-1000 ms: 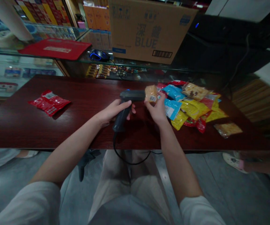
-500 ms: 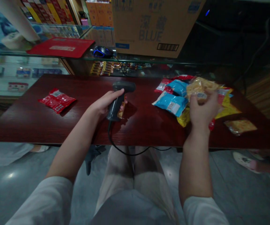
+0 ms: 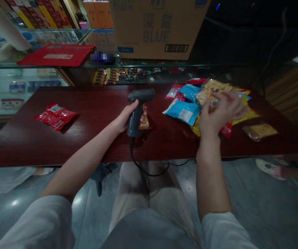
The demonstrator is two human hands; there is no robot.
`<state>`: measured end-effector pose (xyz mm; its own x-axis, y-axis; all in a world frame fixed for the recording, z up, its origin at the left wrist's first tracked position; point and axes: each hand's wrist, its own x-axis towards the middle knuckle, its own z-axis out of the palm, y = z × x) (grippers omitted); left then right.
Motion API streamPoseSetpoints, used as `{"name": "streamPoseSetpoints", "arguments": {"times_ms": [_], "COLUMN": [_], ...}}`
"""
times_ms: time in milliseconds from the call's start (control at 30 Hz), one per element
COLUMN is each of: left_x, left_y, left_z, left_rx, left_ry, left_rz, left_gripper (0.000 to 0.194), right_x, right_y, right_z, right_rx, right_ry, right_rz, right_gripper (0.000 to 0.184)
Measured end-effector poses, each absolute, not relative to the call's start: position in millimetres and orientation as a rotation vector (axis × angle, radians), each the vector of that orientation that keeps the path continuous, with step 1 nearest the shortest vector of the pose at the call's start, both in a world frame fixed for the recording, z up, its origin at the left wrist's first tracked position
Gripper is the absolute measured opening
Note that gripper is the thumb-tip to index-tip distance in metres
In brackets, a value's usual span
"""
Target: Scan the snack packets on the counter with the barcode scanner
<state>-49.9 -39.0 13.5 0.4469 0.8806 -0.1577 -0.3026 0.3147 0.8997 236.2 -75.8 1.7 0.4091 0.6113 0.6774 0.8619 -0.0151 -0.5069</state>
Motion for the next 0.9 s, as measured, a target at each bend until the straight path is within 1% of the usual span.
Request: {"name": "streamPoseSetpoints", "arguments": {"times_ms": [100,200,267,400,467,533,600,700,900], "left_x": [-47,-53,-60,-78,-84,-88,-90,-90,-89], "left_y": [-43,-44,-43,-39,-37,-35,-33,-33,-33], "left_z": [16,23,29,37,36,34,33,33,34], "left_rx": [0.913,0.882,0.866,0.879,0.903,0.934,0.967,1.001,1.050], "left_ry": [0.719,0.720,0.728,0.758,0.787,0.822,0.858,0.900,0.907], "left_rz": [0.890,0.919,0.944,0.968,0.951,0.931,0.927,0.919,0.866], "left_gripper": [0.048,0.047,0.048,0.046,0.046,0.046,0.047,0.048,0.045], "right_x": [214,183,162,129,116,109,106,114,146], "right_y": [-77,-77,-76,-70,-64,-57,-50,-45,-39], "right_z": [5,7,6,5,4,4,3,0,-3], "right_rx": [-1.653,-1.560,-1.514,-1.567,-1.604,-1.612,-1.615,-1.638,-1.644], "right_ry": [-1.433,-1.683,-1.822,-1.972,-2.007,-2.029,-2.031,-2.009,-1.965], "right_rz": [-0.272,-0.032,0.181,0.556,0.642,0.683,0.736,0.792,0.504], "right_gripper": [0.032,0.038,0.048,0.078,0.088,0.094,0.094,0.085,0.069]}}
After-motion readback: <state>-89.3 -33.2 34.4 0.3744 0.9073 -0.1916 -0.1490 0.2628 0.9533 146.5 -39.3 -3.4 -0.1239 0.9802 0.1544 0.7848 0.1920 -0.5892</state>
